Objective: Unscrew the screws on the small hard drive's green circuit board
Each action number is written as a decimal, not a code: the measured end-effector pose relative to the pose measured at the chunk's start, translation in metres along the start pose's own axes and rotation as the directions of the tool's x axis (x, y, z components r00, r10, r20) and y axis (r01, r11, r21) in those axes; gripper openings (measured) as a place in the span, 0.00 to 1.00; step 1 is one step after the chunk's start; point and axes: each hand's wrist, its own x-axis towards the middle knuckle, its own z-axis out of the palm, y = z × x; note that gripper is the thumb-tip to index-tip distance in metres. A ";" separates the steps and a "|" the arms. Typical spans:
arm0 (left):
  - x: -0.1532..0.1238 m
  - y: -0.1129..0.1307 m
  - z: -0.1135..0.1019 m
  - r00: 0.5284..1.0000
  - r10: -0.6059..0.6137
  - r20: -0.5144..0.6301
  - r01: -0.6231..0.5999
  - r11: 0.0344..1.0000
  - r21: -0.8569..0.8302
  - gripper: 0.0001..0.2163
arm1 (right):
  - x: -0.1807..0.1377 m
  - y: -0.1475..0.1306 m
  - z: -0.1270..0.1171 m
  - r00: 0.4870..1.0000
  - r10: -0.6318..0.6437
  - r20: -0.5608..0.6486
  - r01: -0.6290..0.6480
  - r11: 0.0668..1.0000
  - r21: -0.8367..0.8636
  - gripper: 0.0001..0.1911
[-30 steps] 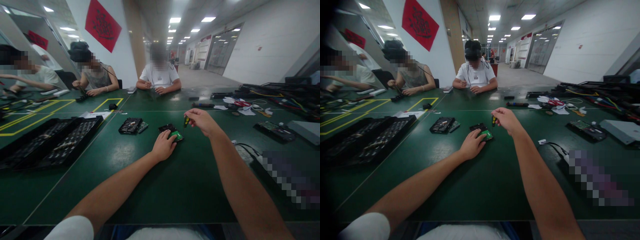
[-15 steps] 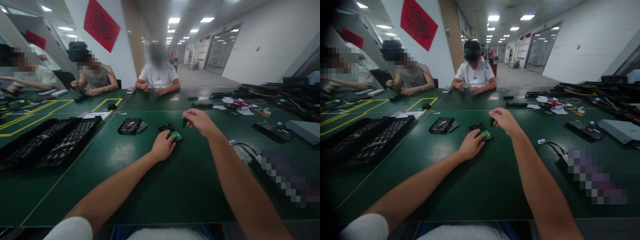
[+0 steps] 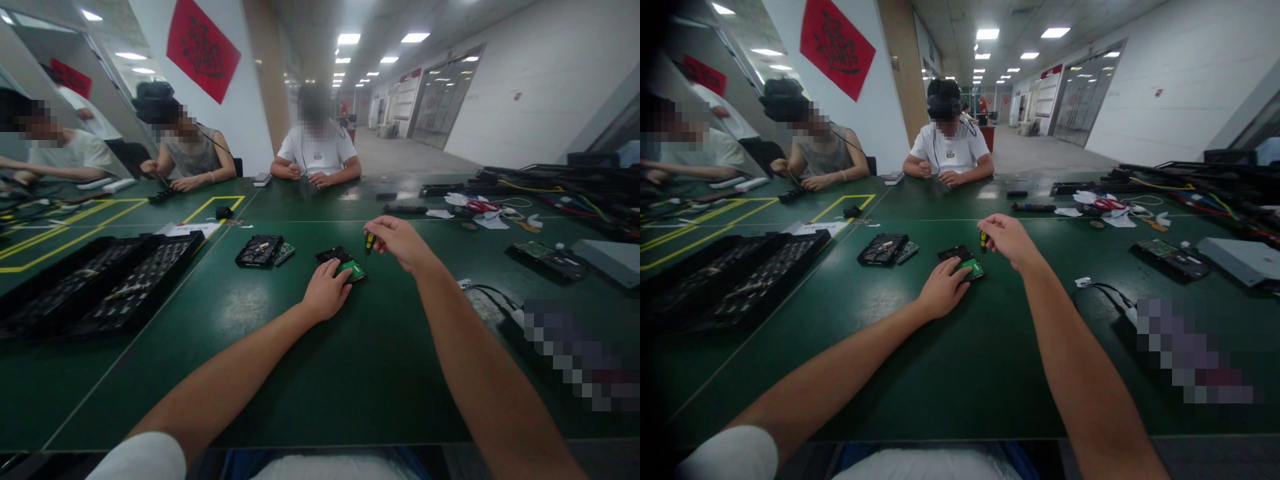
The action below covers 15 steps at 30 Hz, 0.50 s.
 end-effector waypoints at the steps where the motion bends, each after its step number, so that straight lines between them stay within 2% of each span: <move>1: 0.000 0.000 0.000 1.000 -0.003 -0.001 0.003 1.000 -0.003 0.20 | -0.001 0.000 0.000 1.000 -0.018 0.010 0.019 1.000 -0.011 0.08; 5: 0.000 0.000 0.000 1.000 -0.010 0.004 0.010 1.000 -0.015 0.20 | -0.004 0.000 -0.001 0.999 -0.048 0.022 0.048 0.999 -0.017 0.09; 10: 0.000 -0.001 0.001 1.000 -0.015 0.011 0.015 1.000 -0.013 0.20 | -0.003 0.001 -0.002 1.000 0.009 0.003 -0.009 0.999 0.050 0.12; 15: 0.000 -0.001 0.000 1.000 -0.013 0.016 0.014 1.000 -0.020 0.20 | -0.003 -0.003 -0.002 1.000 -0.007 -0.016 0.007 1.000 -0.004 0.05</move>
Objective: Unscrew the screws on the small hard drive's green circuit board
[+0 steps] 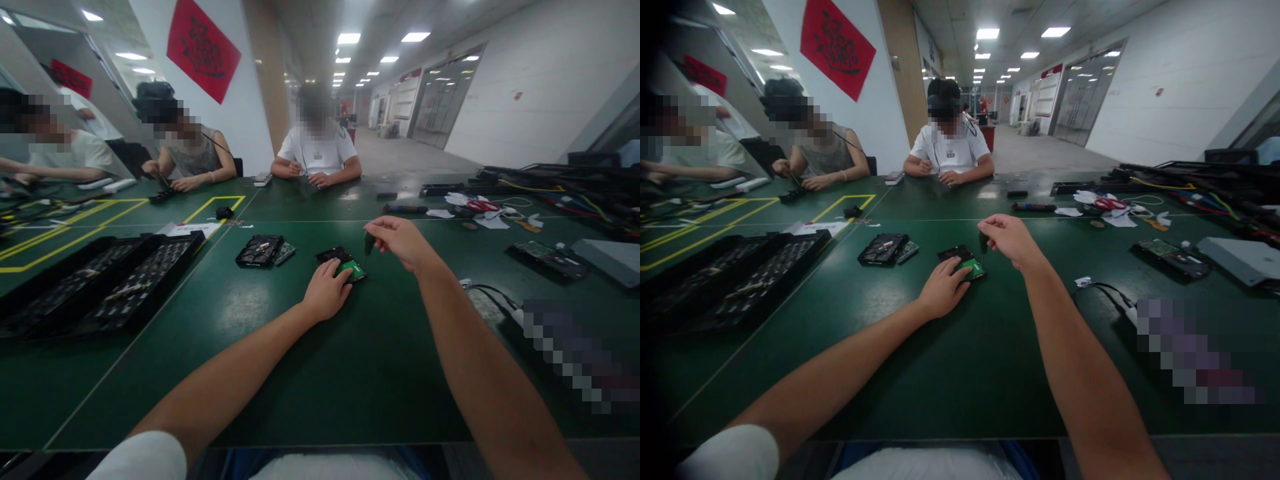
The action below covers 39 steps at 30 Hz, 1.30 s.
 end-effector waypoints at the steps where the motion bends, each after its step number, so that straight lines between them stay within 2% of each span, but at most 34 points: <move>1: 0.000 0.000 0.000 1.000 -0.002 0.000 0.002 1.000 0.000 0.20 | -0.001 -0.001 0.000 1.000 -0.003 0.008 0.003 1.000 -0.012 0.04; 10: 0.000 0.001 -0.001 1.000 0.006 -0.002 -0.006 1.000 0.023 0.21 | -0.003 -0.003 0.003 0.992 0.046 0.117 -0.057 0.994 0.089 0.07; 16: 0.000 0.002 -0.003 1.000 0.000 0.003 0.000 1.000 0.018 0.21 | -0.003 0.000 0.003 0.995 -0.012 0.097 0.010 1.000 0.018 0.06; 21: -0.001 0.002 -0.004 1.000 0.001 0.002 -0.001 1.000 0.001 0.20 | -0.003 0.000 0.004 1.000 0.012 0.025 -0.012 1.000 0.002 0.10; 27: -0.001 0.001 -0.002 1.000 0.001 -0.001 -0.001 1.000 0.009 0.20 | -0.006 -0.005 0.006 0.998 -0.016 0.066 0.019 0.999 -0.034 0.09; 32: 0.000 0.001 -0.002 1.000 0.006 0.003 -0.006 1.000 0.004 0.21 | -0.008 -0.006 0.004 0.998 -0.038 0.055 0.043 0.995 -0.085 0.07; 39: 0.000 0.001 -0.002 1.000 0.001 0.001 -0.001 1.000 -0.006 0.20 | -0.006 -0.005 0.002 0.997 -0.031 0.071 0.035 0.998 -0.052 0.07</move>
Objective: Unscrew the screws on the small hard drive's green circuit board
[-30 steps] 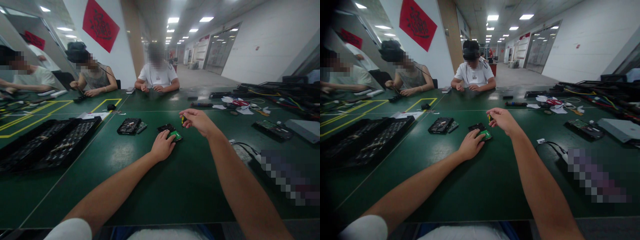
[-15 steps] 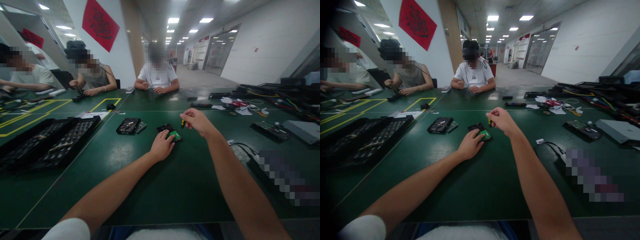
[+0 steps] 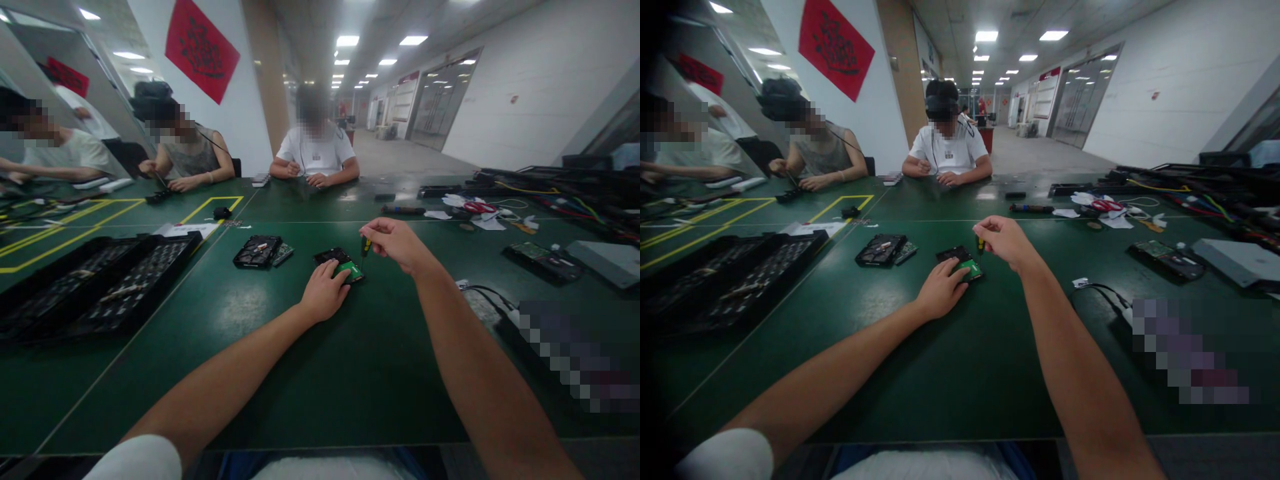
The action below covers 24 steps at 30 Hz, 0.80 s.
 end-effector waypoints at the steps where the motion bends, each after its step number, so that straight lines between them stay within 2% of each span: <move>1: 0.000 0.000 0.000 1.000 0.000 -0.001 0.000 1.000 -0.007 0.20 | 0.000 -0.001 0.000 1.000 0.003 0.004 -0.003 1.000 0.001 0.07; 15: 0.000 -0.001 0.001 1.000 -0.007 0.000 0.007 1.000 0.006 0.20 | 0.001 0.000 0.001 0.999 0.027 0.023 -0.028 0.998 0.048 0.08; 20: 0.000 0.000 0.001 1.000 -0.001 0.004 0.001 1.000 0.004 0.20 | 0.002 0.001 0.001 0.998 0.056 -0.014 -0.054 0.993 0.107 0.02; 24: 0.000 0.001 0.000 1.000 -0.017 0.012 0.017 1.000 -0.003 0.21 | 0.003 0.001 0.002 0.998 0.058 -0.013 -0.057 0.994 0.090 0.01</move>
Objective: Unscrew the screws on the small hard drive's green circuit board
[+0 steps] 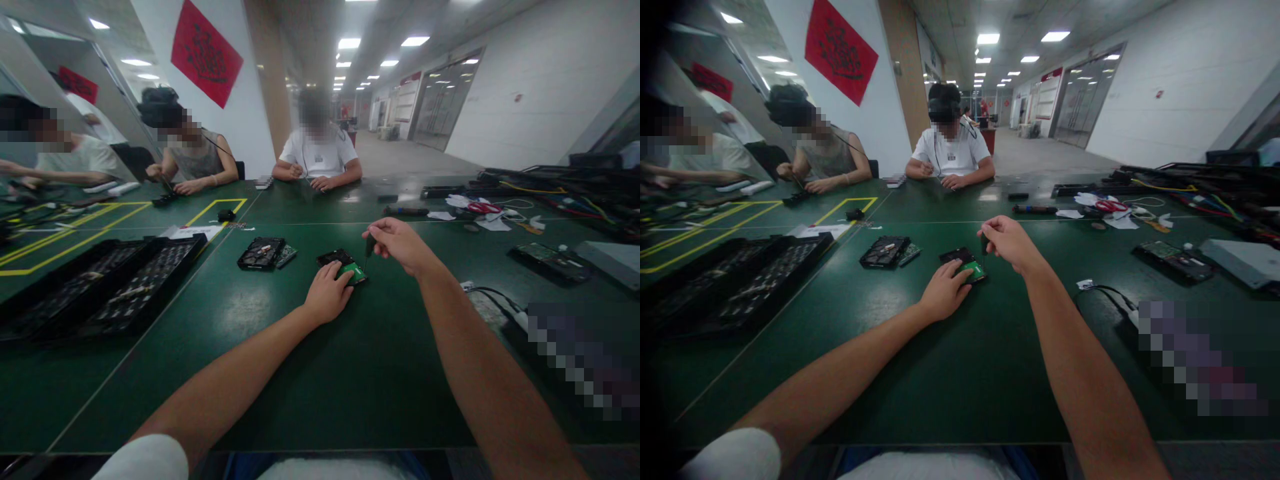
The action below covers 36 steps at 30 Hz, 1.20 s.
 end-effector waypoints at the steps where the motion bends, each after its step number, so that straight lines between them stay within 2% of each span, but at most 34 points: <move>1: 0.000 0.000 0.000 1.000 -0.007 0.001 0.007 1.000 -0.009 0.22 | 0.000 0.000 0.000 1.000 0.000 0.000 0.000 1.000 -0.008 0.02; 6: 0.002 -0.001 -0.007 1.000 -0.018 0.007 0.018 0.995 -0.097 0.29 | 0.004 0.002 -0.001 1.000 0.009 -0.010 -0.009 1.000 0.001 0.02; 9: 0.007 -0.006 -0.015 1.000 -0.027 0.010 0.029 0.979 -0.200 0.29 | 0.005 0.004 -0.003 1.000 0.023 -0.005 -0.023 1.000 0.011 0.02; 12: 0.017 -0.019 -0.023 0.998 -0.066 0.003 0.064 0.964 -0.257 0.25 | 0.006 0.005 -0.003 1.000 0.031 -0.001 -0.031 0.999 0.012 0.03; 17: 0.038 -0.052 -0.023 0.979 -0.204 -0.012 0.198 0.961 -0.195 0.23 | 0.009 0.007 -0.001 0.999 0.049 -0.008 -0.049 0.999 0.000 0.04; 20: 0.045 -0.064 -0.019 0.959 -0.271 0.083 0.283 0.925 -0.253 0.25 | 0.010 0.007 0.000 0.997 0.076 -0.022 -0.076 0.997 0.009 0.03; 23: 0.047 -0.067 -0.017 0.943 -0.306 0.129 0.331 0.892 -0.309 0.26 | 0.011 0.008 -0.001 0.997 0.076 -0.032 -0.076 0.997 0.004 0.03; 29: 0.036 -0.059 -0.023 0.938 -0.307 0.161 0.344 0.883 -0.319 0.22 | 0.011 0.004 -0.004 0.997 0.083 0.009 -0.082 0.996 -0.025 0.04; 34: 0.008 -0.046 -0.031 0.938 -0.311 0.151 0.339 0.915 -0.220 0.26 | 0.012 0.003 -0.006 0.996 0.088 0.000 -0.088 0.995 -0.044 0.06; 36: -0.005 -0.039 -0.035 0.935 -0.338 0.108 0.353 0.918 -0.179 0.27 | 0.014 0.005 -0.007 0.995 0.104 -0.008 -0.105 0.994 -0.031 0.05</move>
